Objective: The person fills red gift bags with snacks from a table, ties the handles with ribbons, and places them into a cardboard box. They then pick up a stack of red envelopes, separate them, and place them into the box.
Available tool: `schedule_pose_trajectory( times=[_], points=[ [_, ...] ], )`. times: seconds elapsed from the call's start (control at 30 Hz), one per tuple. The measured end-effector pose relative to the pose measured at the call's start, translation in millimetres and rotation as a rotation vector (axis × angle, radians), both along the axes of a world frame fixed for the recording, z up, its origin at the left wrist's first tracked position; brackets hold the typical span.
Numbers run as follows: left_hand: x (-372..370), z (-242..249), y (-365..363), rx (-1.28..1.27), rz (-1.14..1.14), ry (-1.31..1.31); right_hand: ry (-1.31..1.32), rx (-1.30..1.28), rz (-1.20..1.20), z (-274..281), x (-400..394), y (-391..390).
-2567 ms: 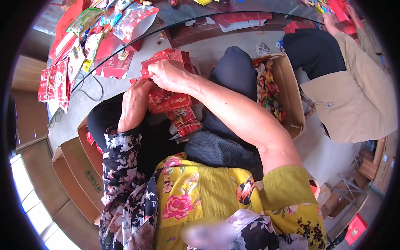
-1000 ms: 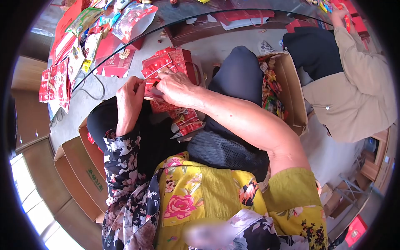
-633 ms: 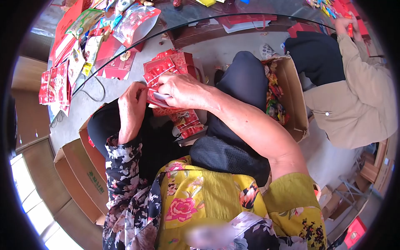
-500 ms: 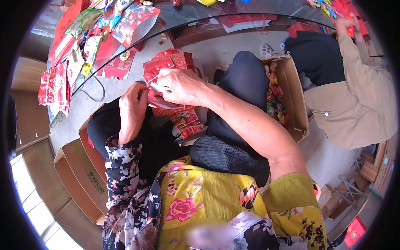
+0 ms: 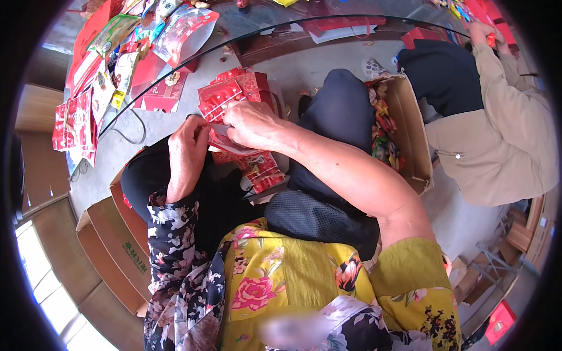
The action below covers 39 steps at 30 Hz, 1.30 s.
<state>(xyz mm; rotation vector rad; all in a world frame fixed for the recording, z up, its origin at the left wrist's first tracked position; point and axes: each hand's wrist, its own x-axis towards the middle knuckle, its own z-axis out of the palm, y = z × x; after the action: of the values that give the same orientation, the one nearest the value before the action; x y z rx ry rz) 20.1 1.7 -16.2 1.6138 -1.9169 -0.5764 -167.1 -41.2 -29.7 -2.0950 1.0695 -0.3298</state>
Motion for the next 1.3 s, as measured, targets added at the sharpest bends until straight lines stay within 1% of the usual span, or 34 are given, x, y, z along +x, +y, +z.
schedule_pose_trajectory(
  times=[0.13,0.2,0.23,0.3,0.33,0.4,0.53,0.6,0.63,0.67,0.73,0.77,0.83,0.87,0.93,0.97,1.0,1.07,1.1,1.13,1.17,1.23,1.27,1.3],
  points=[
    [1,-2,0,-0.004,-0.003,0.006,0.073,-0.048,-0.026,-4,4,1],
    [2,-4,-1,-0.001,0.002,0.007,0.257,-0.032,0.029,0,4,1],
    [2,-4,-1,-0.001,0.002,0.007,0.257,-0.032,0.029,3,4,0],
    [2,-2,1,0.003,0.012,0.01,0.323,0.098,0.021,8,6,0],
    [2,-2,0,0.003,0.012,0.011,0.325,0.098,0.02,5,6,0],
    [3,-3,0,0.005,0.043,0.032,0.096,0.041,-0.075,-6,7,2],
    [3,-4,0,-0.004,0.037,0.044,0.042,0.053,-0.128,-17,10,6],
    [4,-6,1,0.033,0.041,0.075,0.089,-0.017,-0.096,-27,12,10],
    [4,-6,1,0.032,0.042,0.074,0.193,-0.01,-0.091,-33,16,11],
    [4,-6,2,0.024,0.029,0.056,0.192,-0.01,-0.091,-39,15,13],
    [3,-6,2,0.015,0.014,0.037,0.273,-0.254,0.023,-39,11,18],
    [3,-6,2,0.002,0.008,0.035,0.273,-0.254,0.022,-39,11,17],
    [2,-6,2,-0.011,0.002,0.033,0.33,-0.139,0.038,-27,13,14],
    [2,-5,0,-0.003,0.017,0.047,0.329,-0.138,0.039,-22,12,11],
    [3,-3,-1,0.007,0.035,0.061,0.124,-0.04,0.038,-16,10,2],
    [3,-2,-1,0.031,0.052,0.068,-0.008,-0.127,0.012,-19,10,-2],
    [5,-1,-1,0.052,0.065,0.077,-0.05,-0.13,-0.05,-8,11,-4],
    [6,-4,-3,0.022,0.075,0.071,-0.23,-0.229,-0.181,-10,11,-14],
    [6,-3,-4,0.057,0.128,0.12,-0.286,-0.3,-0.223,0,8,-19],
    [6,-2,-5,0.091,0.181,0.169,-0.356,-0.302,-0.301,4,6,-22],
    [8,-5,-6,0.104,0.211,0.219,-0.383,-0.183,-0.362,11,2,-24],
    [13,-10,-9,0.14,0.23,0.222,-0.426,0.013,-0.459,28,-8,-24],
    [16,-12,-11,0.179,0.249,0.228,-0.471,0.068,-0.475,21,-10,-27],
    [17,-13,-11,0.188,0.253,0.242,-0.513,0.111,-0.425,22,-14,-27]
  ],
)
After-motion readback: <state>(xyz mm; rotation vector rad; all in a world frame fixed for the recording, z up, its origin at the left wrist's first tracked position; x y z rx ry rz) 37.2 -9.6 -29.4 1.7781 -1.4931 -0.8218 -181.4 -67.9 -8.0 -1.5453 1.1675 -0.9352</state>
